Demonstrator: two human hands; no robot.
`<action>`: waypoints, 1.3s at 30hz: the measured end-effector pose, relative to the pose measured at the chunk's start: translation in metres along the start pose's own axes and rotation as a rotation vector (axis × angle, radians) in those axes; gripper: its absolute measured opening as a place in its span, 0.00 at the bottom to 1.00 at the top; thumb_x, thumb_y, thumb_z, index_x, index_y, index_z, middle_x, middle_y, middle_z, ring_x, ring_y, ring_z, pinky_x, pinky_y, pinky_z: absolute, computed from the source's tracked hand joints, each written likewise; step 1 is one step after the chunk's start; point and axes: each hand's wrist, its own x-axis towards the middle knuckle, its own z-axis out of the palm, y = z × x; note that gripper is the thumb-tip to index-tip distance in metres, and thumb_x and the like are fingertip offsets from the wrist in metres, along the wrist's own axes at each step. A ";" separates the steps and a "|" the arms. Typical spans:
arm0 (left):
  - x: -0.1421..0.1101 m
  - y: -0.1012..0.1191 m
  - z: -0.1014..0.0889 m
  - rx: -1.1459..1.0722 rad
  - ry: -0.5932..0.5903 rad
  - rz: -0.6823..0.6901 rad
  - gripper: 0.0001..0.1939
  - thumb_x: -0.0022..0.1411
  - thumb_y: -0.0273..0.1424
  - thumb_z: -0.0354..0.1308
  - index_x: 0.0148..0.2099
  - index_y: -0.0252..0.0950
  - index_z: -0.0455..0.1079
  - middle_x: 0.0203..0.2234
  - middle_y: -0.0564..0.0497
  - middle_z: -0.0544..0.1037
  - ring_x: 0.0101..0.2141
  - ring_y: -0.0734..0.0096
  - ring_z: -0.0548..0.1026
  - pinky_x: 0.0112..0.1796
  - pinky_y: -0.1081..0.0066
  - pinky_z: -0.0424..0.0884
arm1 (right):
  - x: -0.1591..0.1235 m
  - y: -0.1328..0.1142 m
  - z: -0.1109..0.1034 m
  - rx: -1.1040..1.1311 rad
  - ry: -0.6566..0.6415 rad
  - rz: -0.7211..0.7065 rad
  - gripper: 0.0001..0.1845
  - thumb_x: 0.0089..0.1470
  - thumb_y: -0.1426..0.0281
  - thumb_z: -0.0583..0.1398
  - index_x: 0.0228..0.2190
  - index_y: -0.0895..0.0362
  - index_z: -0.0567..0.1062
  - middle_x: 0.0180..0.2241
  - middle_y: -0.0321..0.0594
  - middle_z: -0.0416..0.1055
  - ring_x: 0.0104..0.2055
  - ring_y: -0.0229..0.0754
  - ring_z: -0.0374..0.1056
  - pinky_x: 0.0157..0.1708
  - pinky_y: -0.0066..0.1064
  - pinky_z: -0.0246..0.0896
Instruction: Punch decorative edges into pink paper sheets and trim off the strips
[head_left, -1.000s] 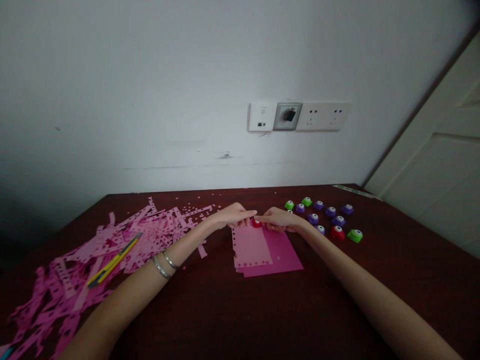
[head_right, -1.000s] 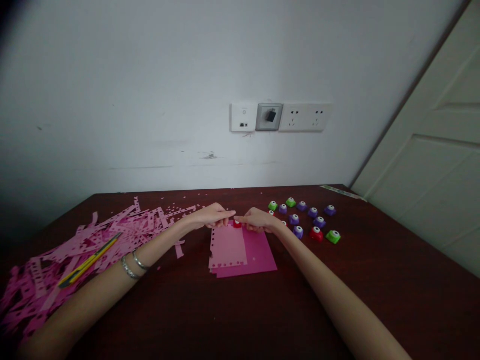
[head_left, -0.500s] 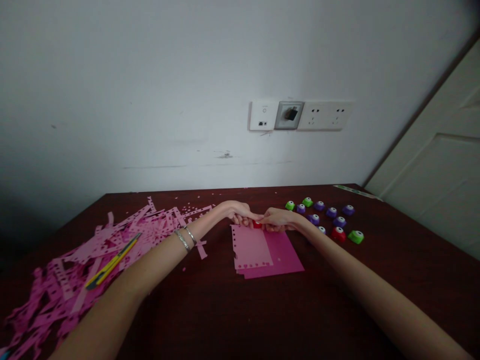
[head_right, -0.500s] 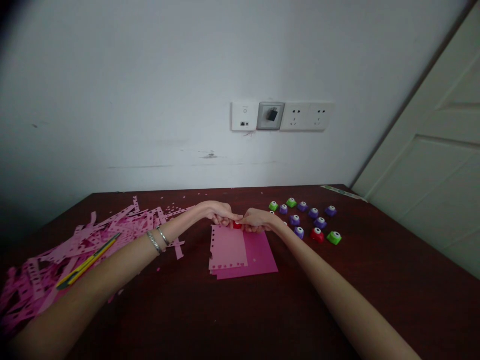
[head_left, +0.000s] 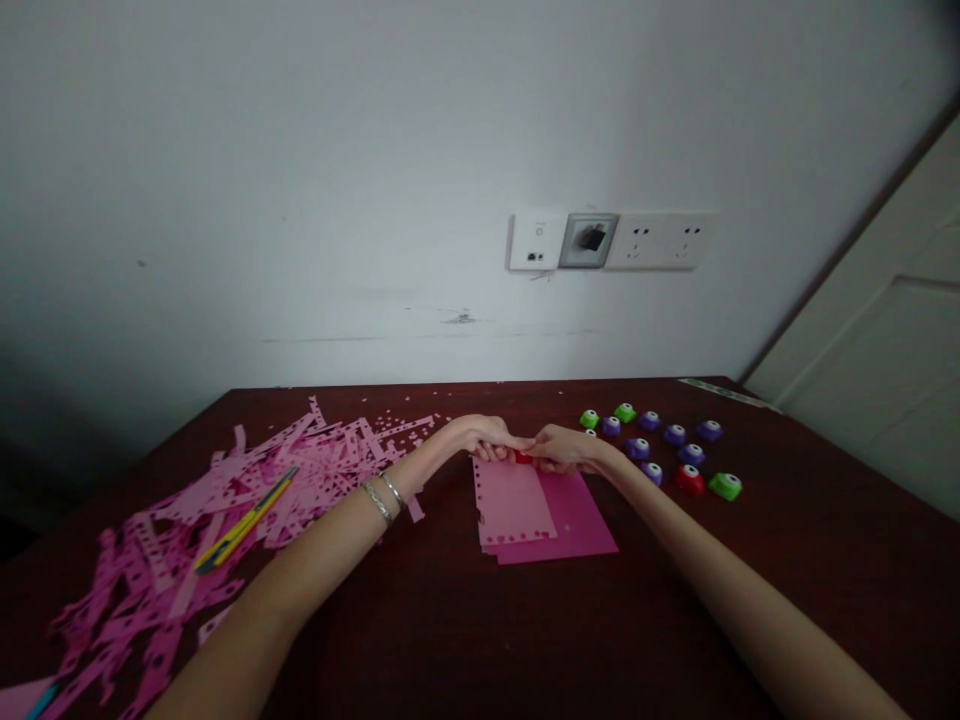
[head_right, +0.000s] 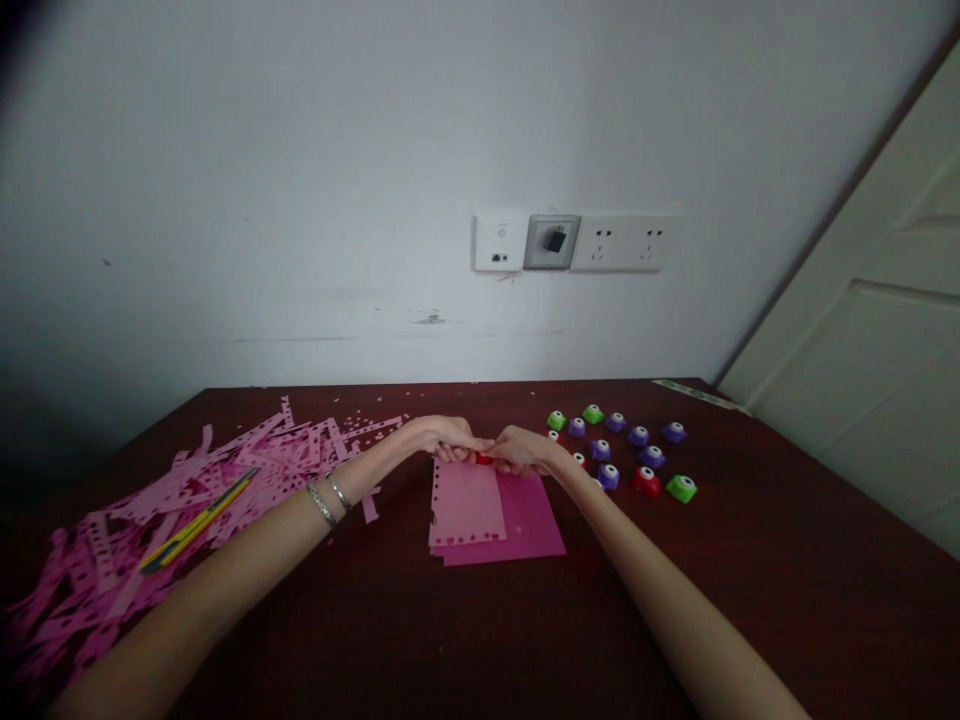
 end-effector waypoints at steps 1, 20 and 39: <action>-0.001 0.000 0.001 0.019 0.035 0.012 0.25 0.38 0.51 0.65 0.18 0.33 0.65 0.12 0.56 0.59 0.14 0.83 0.52 0.16 0.76 0.46 | 0.000 0.001 0.000 0.014 0.002 0.003 0.19 0.49 0.63 0.56 0.13 0.59 0.65 0.11 0.31 0.57 0.11 0.26 0.49 0.10 0.21 0.41; -0.056 -0.008 0.007 0.497 0.464 0.396 0.24 0.52 0.49 0.53 0.18 0.34 0.61 0.13 0.55 0.61 0.17 0.80 0.55 0.21 0.73 0.50 | -0.021 -0.014 -0.016 -0.006 0.079 -0.239 0.24 0.46 0.52 0.59 0.34 0.62 0.72 0.16 0.31 0.61 0.16 0.29 0.53 0.14 0.22 0.45; -0.035 -0.018 0.021 0.646 0.270 0.334 0.18 0.48 0.39 0.60 0.15 0.35 0.63 0.10 0.56 0.65 0.15 0.79 0.61 0.21 0.74 0.55 | -0.004 -0.003 -0.007 -0.389 0.237 -0.475 0.14 0.44 0.70 0.62 0.35 0.61 0.75 0.29 0.39 0.69 0.29 0.37 0.63 0.29 0.27 0.57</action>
